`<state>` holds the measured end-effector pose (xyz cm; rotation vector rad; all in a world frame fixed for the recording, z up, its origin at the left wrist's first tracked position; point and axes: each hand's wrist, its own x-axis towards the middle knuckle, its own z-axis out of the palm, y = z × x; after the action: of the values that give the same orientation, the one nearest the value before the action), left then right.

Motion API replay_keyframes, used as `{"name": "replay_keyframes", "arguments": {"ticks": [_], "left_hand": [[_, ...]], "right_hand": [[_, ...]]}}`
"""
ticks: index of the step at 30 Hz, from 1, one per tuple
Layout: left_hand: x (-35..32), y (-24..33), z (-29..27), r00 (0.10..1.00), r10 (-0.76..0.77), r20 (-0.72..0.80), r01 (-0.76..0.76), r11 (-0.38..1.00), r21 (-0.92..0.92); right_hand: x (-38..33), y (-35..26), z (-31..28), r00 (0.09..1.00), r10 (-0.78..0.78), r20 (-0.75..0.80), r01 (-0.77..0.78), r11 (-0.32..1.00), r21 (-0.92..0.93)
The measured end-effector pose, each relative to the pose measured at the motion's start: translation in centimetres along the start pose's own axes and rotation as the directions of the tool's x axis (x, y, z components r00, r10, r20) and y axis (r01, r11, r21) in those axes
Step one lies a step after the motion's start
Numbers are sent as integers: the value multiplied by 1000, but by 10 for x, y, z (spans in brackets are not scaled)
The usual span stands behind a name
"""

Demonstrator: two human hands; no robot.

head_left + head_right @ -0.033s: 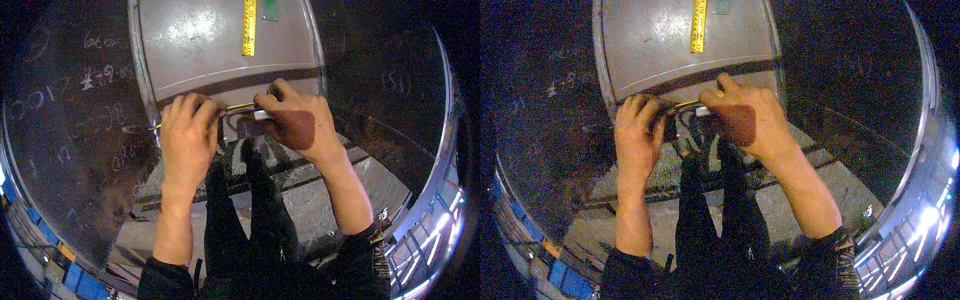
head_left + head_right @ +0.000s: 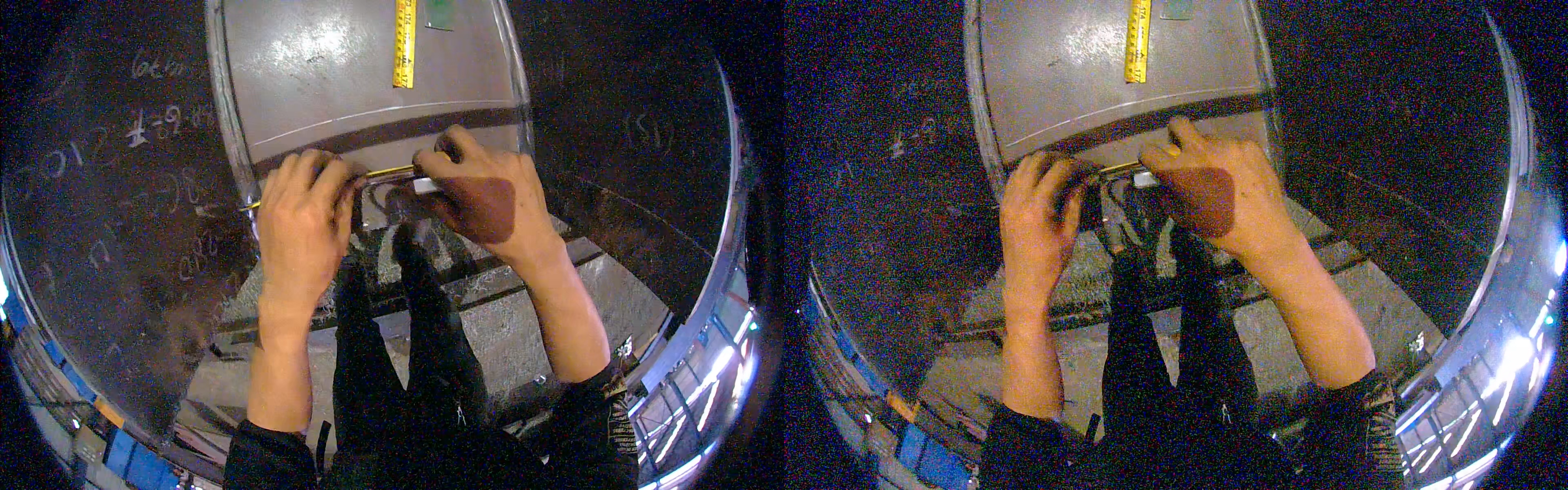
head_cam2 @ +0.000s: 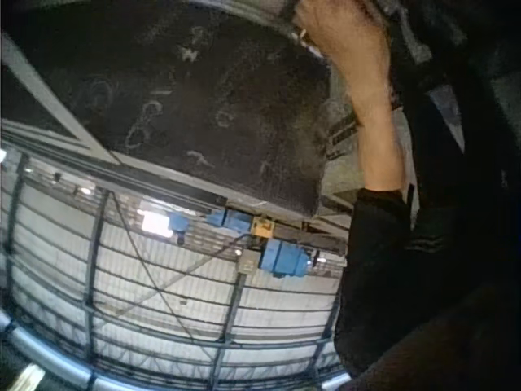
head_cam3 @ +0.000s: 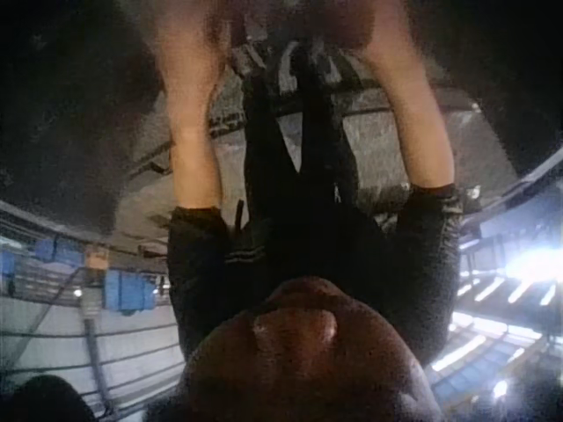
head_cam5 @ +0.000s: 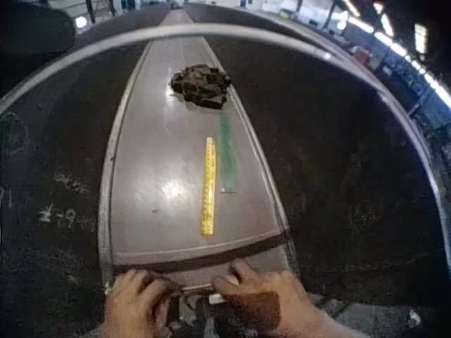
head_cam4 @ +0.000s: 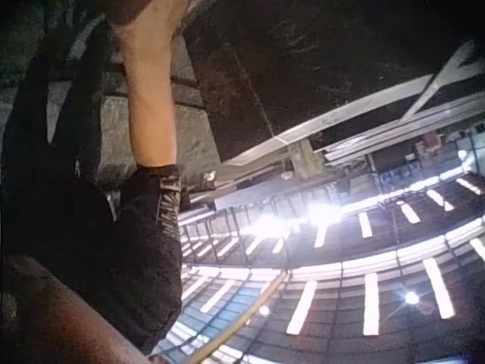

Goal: The person measures and marks a large metal sheet using a tape measure, a square ruler, and a white marker. They draw straight lines and make measurement marks on the sheet's surface in a workshop setting.

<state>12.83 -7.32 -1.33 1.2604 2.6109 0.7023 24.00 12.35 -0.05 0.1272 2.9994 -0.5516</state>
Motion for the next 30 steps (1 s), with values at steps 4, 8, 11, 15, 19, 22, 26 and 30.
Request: {"name": "replay_keyframes", "arguments": {"ticks": [4,8,11,15,19,22,26,30], "left_hand": [[2,-10,9,998,51,40,-50,999,-16],[10,-19,18,992,128,20,-127,992,-20],[8,-13,14,981,186,-49,-187,982,-32],[8,-10,15,985,166,-51,-168,985,-41],[5,-7,8,982,181,-57,-182,983,-28],[2,-3,4,984,172,-50,-173,985,-5],[0,-3,3,983,172,-58,-174,984,-37],[4,2,0,983,177,-52,-180,982,-50]], "right_hand": [[-3,5,9,1000,2,-17,-3,1000,-22],[-5,10,20,999,43,-12,-43,998,-46],[-23,12,9,990,138,21,-137,989,-56],[-41,22,1,950,311,-39,-313,930,-195],[-36,7,-6,943,328,-51,-332,930,-157],[-42,16,-5,959,282,-29,-283,948,-145],[-43,17,-2,975,202,-88,-211,971,-112],[-39,20,-2,980,145,-138,-156,985,-75]]}}
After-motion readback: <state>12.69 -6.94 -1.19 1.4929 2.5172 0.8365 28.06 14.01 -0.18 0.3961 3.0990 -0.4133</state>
